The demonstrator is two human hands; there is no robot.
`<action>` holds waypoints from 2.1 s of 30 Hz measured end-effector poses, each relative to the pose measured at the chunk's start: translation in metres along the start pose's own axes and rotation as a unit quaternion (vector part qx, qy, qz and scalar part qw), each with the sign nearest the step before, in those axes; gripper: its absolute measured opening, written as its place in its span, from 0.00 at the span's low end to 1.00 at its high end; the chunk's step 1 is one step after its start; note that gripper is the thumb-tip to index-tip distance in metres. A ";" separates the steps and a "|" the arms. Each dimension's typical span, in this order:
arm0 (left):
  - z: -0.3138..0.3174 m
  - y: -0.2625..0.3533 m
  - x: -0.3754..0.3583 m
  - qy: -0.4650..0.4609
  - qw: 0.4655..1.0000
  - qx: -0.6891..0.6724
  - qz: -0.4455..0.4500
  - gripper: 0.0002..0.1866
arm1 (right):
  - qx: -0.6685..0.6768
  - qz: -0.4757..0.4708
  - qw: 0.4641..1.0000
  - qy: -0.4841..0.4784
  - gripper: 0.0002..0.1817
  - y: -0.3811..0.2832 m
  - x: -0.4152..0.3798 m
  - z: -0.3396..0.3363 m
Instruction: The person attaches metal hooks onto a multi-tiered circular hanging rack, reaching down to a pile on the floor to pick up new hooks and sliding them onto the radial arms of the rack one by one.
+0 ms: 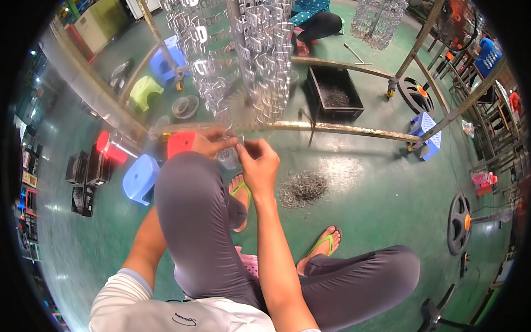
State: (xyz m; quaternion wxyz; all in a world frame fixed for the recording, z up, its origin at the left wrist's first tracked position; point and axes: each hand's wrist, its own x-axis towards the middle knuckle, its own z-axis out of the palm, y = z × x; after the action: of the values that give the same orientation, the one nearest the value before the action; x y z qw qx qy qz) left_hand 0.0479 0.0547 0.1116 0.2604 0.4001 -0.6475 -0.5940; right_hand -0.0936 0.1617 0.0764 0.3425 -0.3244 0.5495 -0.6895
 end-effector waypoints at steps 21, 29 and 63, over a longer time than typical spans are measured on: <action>0.006 -0.039 0.012 -0.076 0.975 -0.130 0.165 0.13 | 0.326 0.301 0.891 -0.093 0.21 0.011 0.008 -0.020; 0.003 -0.030 0.003 -0.068 0.991 -0.100 0.064 0.16 | 0.392 0.321 0.857 -0.092 0.20 0.031 0.006 -0.016; 0.000 -0.024 -0.001 0.070 0.989 -0.086 0.099 0.10 | -0.055 -0.116 0.992 0.006 0.10 0.010 -0.011 0.021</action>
State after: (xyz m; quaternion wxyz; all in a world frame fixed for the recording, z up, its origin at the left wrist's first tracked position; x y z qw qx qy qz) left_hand 0.0531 0.0560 0.0884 0.3961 0.3507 -0.6107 -0.5892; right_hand -0.0688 0.1580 0.0693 0.2385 -0.4005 0.5474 -0.6951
